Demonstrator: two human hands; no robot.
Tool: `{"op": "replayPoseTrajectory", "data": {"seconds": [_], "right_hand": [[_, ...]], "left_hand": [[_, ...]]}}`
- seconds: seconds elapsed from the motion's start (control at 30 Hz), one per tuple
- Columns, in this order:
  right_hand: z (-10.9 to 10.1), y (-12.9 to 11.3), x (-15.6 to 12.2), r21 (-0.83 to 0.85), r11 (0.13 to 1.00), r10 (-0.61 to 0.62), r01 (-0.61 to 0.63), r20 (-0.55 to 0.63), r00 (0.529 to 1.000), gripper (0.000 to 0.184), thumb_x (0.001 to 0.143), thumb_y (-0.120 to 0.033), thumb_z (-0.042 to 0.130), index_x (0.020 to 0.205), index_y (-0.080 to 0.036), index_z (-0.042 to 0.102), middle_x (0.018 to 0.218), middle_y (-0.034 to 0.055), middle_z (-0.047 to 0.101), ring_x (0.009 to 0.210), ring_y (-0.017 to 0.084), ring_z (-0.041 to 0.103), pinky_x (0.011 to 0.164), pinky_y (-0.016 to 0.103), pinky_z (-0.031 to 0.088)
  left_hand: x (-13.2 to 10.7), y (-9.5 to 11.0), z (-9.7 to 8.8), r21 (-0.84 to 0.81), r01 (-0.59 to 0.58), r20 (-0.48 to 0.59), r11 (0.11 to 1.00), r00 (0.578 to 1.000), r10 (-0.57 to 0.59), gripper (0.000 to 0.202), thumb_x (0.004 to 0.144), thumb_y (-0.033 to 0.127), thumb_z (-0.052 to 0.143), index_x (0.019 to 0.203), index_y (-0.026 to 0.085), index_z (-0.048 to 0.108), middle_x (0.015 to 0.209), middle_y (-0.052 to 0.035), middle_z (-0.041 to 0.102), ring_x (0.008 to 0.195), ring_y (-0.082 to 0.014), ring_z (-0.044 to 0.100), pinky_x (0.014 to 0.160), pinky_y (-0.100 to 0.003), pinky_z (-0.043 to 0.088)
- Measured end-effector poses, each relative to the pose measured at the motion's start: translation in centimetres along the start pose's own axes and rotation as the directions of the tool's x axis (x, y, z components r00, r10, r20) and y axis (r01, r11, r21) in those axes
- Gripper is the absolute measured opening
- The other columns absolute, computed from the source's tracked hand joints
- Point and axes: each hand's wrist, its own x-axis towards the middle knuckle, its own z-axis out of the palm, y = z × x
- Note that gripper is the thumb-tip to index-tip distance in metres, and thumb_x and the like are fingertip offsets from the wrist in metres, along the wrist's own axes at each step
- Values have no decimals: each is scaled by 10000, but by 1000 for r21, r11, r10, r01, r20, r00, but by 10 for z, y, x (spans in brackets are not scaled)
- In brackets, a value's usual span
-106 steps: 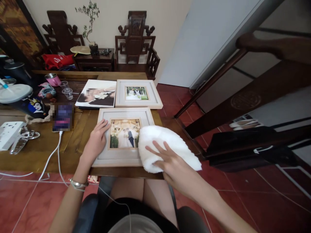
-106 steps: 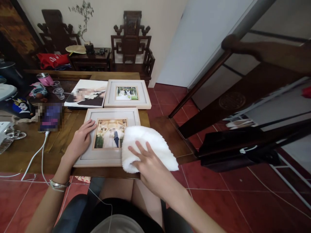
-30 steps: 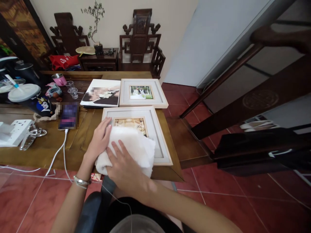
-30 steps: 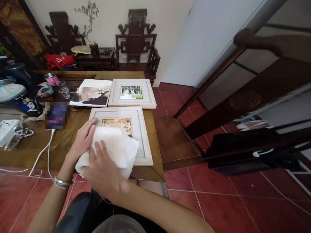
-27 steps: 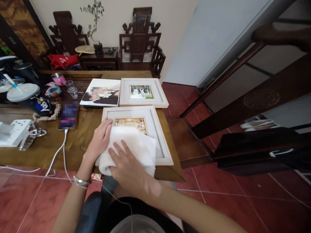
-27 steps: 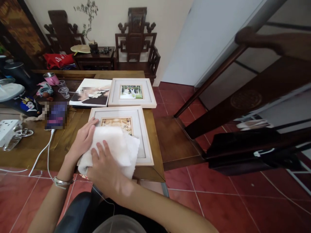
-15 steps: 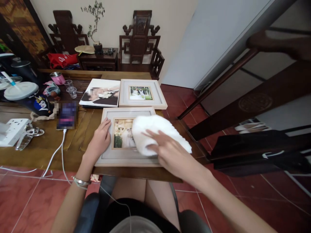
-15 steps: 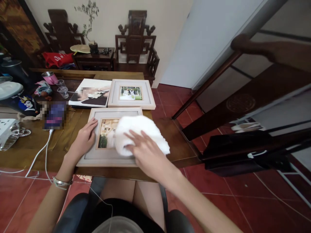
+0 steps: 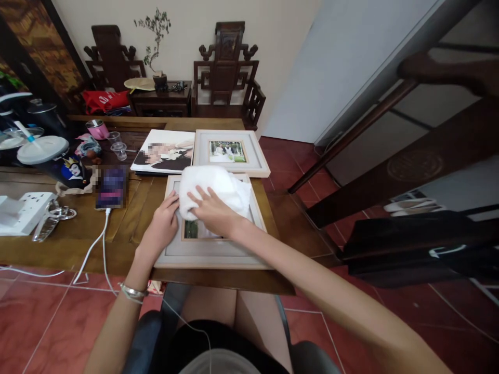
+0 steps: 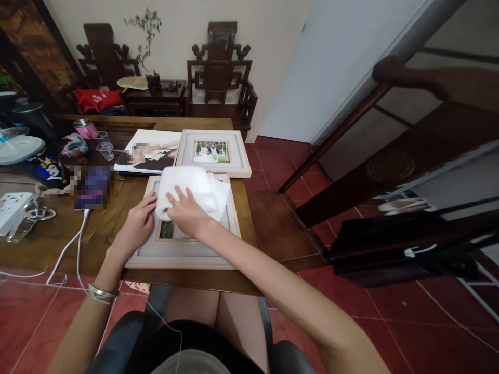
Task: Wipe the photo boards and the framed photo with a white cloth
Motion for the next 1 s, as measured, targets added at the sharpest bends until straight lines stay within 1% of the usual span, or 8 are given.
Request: {"op": "replayPoseTrajectory", "data": {"seconds": [0.1,0.23,0.33,0.4,0.6,0.8,0.9,1.0], "right_hand": [[-5,-6,-33,132,985,-126,114,90,988,460,769,36,538,1177,-128,674,1528,173,366,1437,365,239,1133,587,253],[-22,-19,-75,311,925,-260,219,97,961,446,743,53,500,1095,-141,693,1491,133,444,1427,324,289,1130,530,304],[-28,-30,-92,396,889,-279,230,70,958,437,740,56,476,1053,-156,694,1457,108,493,1420,275,321,1137,479,322],[-21,-35,-95,418,885,-246,205,45,968,409,747,32,493,1055,-151,691,1482,119,456,1431,287,290,1149,504,295],[14,-22,-74,255,963,-74,87,-62,995,457,784,56,447,1146,-115,668,1543,159,341,1453,338,185,1159,585,208],[6,14,-22,15,979,205,-205,-168,964,501,835,51,455,1238,-181,643,1598,121,200,1446,437,107,1104,717,168],[4,20,-5,-35,971,232,-235,-80,970,475,842,37,474,1218,-187,658,1593,104,235,1438,469,99,1081,751,167],[4,13,-11,0,983,182,-183,25,983,510,814,50,496,1243,-185,644,1582,113,273,1428,484,132,1060,760,203]], "left_hand": [[0,1,-1,0,18,9,1000,1000,-18,497,788,31,375,1203,131,628,1332,-146,583,1374,-273,422,1150,-510,349],[-1,4,-4,7,55,80,998,995,-56,534,798,16,361,1264,152,582,1393,-141,532,1411,-264,361,1148,-548,316],[0,3,-5,3,71,116,997,991,-71,540,805,7,349,1276,158,566,1421,-145,498,1430,-263,323,1138,-569,310],[1,2,-5,-8,61,126,998,990,-60,540,808,3,345,1279,153,562,1428,-153,486,1434,-267,315,1134,-570,316],[2,-3,-3,-8,5,123,1000,992,-4,577,793,-22,329,1285,162,568,1403,-139,517,1436,-260,312,1136,-552,334],[3,-8,0,-12,-57,9,998,998,57,491,807,9,367,1210,121,625,1341,-147,575,1372,-267,425,1138,-503,368],[3,-8,1,-13,-39,-13,999,999,39,468,808,15,376,1182,101,643,1320,-155,593,1343,-267,464,1133,-485,383],[4,-6,0,-4,-12,-4,1000,1000,12,470,800,6,381,1182,76,646,1299,-168,607,1335,-268,473,1139,-472,378]]}}
